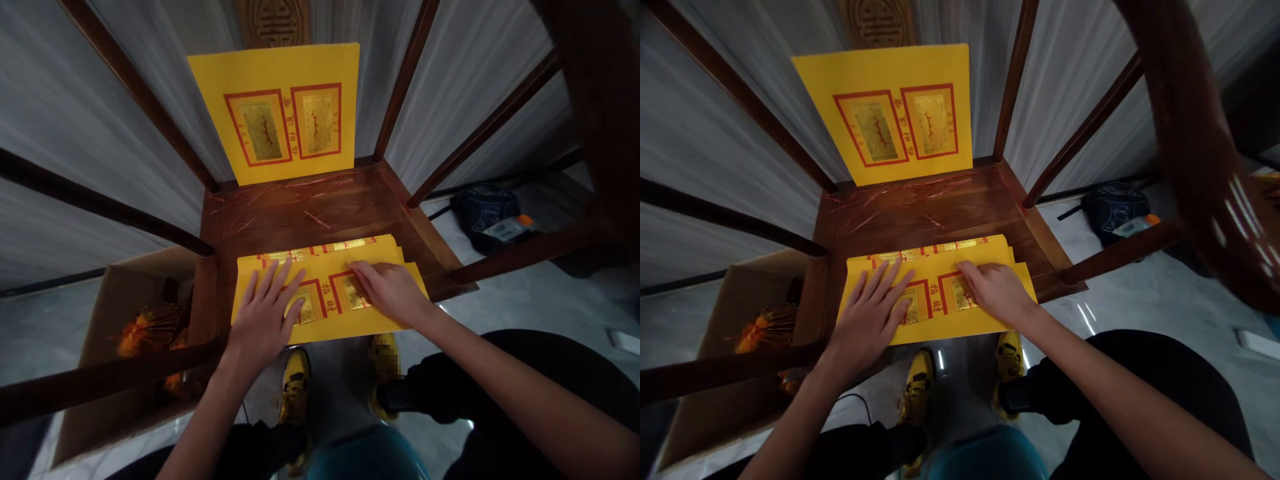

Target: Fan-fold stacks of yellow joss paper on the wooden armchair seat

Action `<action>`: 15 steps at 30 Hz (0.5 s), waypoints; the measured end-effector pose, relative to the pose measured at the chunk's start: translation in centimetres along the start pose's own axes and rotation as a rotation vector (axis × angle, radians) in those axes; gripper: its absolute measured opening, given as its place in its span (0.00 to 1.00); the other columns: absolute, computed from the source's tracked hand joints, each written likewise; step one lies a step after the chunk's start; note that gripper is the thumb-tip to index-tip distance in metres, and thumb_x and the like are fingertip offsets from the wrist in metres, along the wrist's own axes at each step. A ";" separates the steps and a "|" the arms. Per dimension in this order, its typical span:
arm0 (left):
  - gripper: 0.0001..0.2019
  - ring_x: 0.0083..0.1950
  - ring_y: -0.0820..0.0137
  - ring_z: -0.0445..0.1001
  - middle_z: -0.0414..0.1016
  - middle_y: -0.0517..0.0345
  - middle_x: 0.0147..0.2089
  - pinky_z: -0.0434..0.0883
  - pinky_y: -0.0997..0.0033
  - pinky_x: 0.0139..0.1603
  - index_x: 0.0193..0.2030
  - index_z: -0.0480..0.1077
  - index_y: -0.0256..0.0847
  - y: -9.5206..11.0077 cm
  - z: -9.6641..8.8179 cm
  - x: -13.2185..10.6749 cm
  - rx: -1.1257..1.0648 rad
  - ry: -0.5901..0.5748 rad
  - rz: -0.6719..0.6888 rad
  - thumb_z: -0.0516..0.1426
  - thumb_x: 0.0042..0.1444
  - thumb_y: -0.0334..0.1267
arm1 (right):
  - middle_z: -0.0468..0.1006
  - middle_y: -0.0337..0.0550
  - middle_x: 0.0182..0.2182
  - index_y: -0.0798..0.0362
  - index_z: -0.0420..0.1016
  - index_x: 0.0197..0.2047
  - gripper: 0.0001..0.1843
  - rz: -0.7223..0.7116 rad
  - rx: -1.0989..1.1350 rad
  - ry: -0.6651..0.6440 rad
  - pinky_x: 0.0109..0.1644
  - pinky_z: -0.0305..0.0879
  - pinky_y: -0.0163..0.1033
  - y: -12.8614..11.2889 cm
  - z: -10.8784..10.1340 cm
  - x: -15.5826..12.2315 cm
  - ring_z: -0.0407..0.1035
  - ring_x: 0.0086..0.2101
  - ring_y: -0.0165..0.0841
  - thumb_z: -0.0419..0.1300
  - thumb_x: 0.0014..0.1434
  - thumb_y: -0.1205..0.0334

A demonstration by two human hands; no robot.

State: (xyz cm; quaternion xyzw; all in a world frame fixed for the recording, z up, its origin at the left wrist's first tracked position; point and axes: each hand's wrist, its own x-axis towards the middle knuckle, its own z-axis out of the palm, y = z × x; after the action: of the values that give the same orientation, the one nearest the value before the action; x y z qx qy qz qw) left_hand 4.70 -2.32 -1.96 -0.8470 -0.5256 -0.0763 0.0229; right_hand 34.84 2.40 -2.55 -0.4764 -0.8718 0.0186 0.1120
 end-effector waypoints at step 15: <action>0.28 0.84 0.63 0.41 0.41 0.62 0.84 0.44 0.45 0.84 0.82 0.46 0.48 9.3 0.0 3.7 -0.092 -0.088 0.382 0.40 0.79 0.45 | 0.83 0.44 0.30 0.57 0.72 0.57 0.16 -0.119 -0.103 0.032 0.47 0.61 0.45 3.6 -1.1 -0.3 0.75 0.30 0.40 0.47 0.73 0.67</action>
State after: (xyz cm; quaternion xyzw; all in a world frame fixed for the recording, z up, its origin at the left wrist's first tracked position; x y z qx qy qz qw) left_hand 14.58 -3.22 -1.02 -0.9340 -0.3518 -0.0576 -0.0249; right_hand 38.23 4.04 -2.08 -0.4291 -0.8965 -0.0407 0.1022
